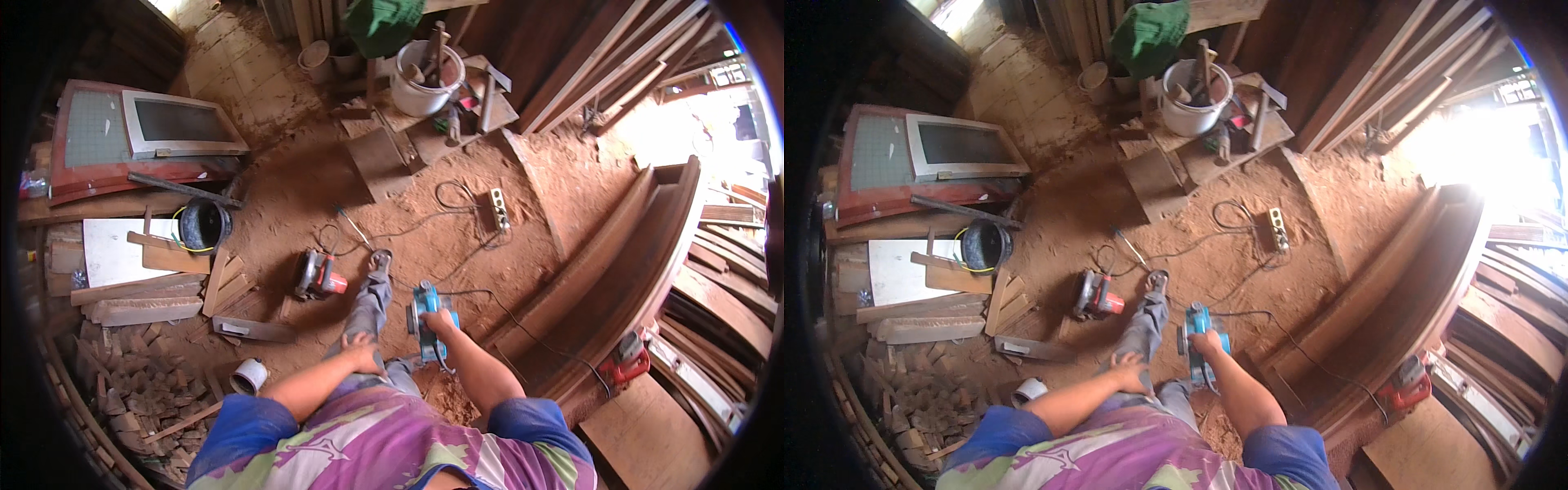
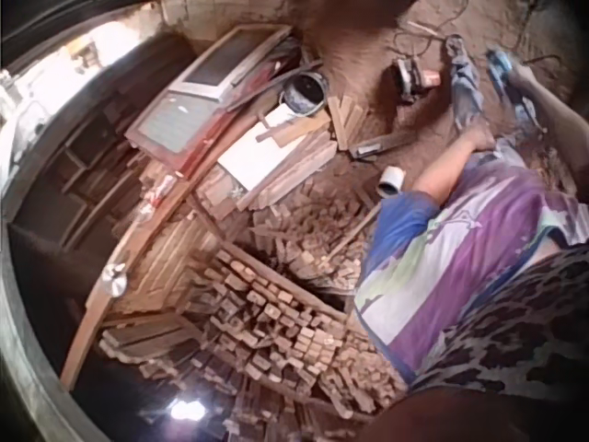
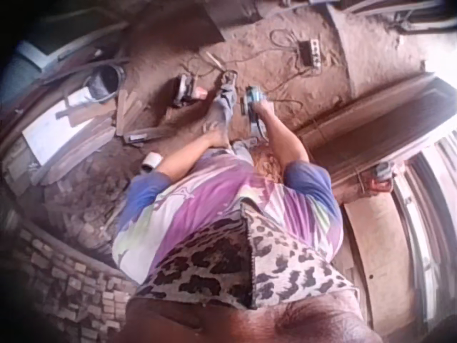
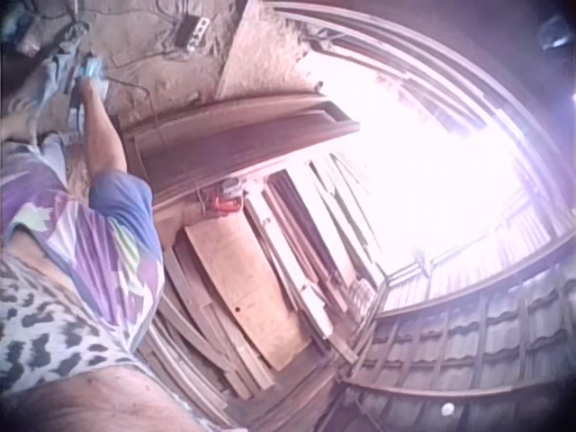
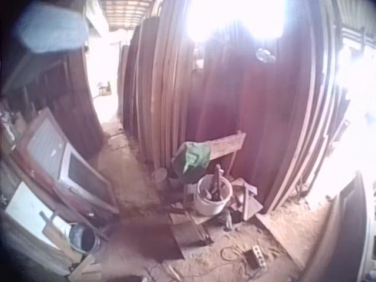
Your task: The person uses a power planer to smooth the edges of long wooden boards and then measures one of the boards with a framing square.
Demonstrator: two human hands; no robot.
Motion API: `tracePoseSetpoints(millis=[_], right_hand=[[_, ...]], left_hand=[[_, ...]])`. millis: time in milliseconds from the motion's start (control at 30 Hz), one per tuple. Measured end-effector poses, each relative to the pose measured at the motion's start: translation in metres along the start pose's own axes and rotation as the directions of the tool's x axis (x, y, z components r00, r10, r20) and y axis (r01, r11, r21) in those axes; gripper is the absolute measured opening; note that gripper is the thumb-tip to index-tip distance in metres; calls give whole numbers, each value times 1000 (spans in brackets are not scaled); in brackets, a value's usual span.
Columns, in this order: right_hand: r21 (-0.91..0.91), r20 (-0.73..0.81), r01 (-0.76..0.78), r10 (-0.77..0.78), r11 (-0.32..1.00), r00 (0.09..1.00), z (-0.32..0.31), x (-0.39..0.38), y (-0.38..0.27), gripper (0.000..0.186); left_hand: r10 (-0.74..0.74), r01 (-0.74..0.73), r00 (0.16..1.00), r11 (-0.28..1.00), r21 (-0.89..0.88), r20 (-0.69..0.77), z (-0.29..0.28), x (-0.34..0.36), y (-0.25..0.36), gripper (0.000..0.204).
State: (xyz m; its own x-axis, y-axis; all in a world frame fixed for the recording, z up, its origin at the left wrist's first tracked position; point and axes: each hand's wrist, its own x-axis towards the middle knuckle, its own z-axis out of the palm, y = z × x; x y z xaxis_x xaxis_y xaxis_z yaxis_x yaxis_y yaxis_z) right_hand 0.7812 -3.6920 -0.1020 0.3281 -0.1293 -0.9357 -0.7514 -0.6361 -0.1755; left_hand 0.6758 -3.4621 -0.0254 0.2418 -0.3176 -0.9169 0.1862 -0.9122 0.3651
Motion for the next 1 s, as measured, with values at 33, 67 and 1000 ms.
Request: tracePoseSetpoints(millis=[33, 67, 1000], right_hand=[[-67, -18, 71, -72, 995, 997, 12, 32, -27, 27], [-155, -6, 113, -115, 981, 993, 25, 76, -46, 28], [-362, 64, 235, -228, 902, 972, -22, 58, -3, 40]], left_hand=[[23, -22, 1000, 999, 23, -8, -8, 0, -1, 96], [31, -32, 999, 999, -19, -22, -12, -1, -4, 94], [93, -129, 987, 947, -294, -135, -84, 54, -26, 58]])
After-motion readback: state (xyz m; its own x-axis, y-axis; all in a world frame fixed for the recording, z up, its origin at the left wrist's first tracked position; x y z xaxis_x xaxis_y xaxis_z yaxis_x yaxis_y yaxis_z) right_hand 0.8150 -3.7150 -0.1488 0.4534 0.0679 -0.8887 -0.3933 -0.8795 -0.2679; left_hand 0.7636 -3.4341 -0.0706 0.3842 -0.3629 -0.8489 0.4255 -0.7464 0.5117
